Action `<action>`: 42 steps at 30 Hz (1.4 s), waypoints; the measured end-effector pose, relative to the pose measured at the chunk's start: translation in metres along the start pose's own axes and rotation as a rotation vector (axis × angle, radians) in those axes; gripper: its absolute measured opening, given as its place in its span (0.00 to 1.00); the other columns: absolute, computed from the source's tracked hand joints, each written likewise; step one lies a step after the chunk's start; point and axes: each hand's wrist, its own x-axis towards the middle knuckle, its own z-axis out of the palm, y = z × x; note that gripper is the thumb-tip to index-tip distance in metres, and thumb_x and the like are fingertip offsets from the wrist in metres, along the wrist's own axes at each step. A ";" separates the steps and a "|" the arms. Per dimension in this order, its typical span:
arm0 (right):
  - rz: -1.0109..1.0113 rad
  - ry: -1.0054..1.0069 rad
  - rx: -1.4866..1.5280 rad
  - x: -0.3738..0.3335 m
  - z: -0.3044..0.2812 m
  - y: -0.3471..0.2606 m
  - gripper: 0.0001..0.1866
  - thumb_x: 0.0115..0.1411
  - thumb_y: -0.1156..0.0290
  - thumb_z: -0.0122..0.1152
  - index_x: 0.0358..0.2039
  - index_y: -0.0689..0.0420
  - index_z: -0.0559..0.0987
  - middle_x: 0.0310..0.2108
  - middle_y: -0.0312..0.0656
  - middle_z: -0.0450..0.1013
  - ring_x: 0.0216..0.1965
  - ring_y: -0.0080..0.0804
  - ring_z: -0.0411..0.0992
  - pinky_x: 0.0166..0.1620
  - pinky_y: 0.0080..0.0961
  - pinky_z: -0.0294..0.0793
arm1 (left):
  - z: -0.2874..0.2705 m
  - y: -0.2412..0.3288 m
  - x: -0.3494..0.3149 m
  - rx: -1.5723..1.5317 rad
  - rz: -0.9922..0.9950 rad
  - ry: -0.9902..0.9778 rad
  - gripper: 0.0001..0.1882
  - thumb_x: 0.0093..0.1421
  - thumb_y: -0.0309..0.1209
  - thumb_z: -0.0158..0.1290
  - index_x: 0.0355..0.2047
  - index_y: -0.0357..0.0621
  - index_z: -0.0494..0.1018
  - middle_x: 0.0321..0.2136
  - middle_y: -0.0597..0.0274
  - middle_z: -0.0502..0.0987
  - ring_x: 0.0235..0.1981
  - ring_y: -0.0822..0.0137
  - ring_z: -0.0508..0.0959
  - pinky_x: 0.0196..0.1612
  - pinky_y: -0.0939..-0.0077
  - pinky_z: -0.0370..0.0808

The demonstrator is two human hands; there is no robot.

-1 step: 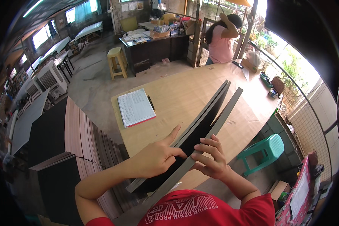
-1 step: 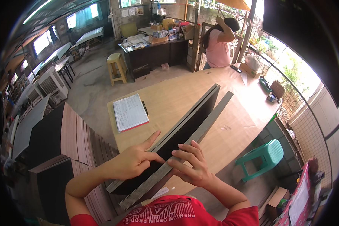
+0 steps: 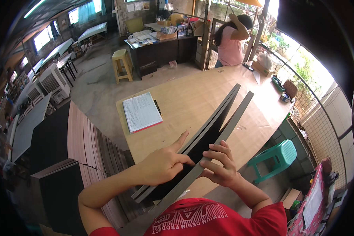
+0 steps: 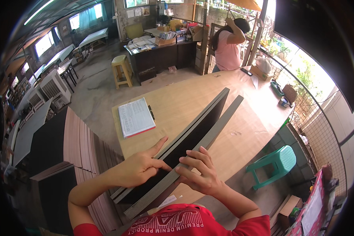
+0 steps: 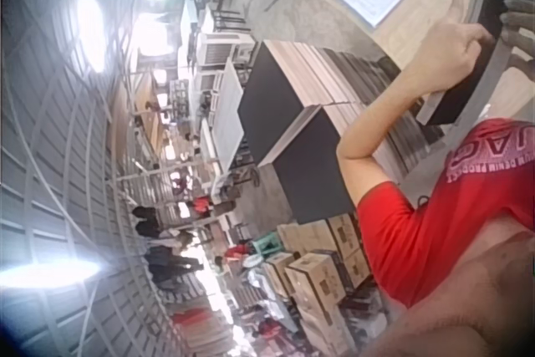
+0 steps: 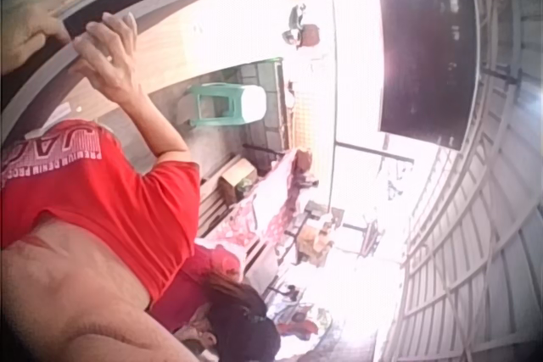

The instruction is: The person lifts large dark paper sheets one by one from a stack and places them onto a table, checking the edges and surface before setting them down.

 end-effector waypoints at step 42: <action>-0.074 0.099 0.045 -0.009 0.003 0.008 0.24 0.38 0.65 0.78 0.39 0.49 0.80 0.44 0.40 0.73 0.51 0.48 0.69 0.58 0.51 0.66 | 0.007 0.011 -0.003 0.034 0.023 -0.004 0.15 0.59 0.40 0.55 0.39 0.44 0.82 0.69 0.38 0.35 0.63 0.44 0.57 0.61 0.63 0.62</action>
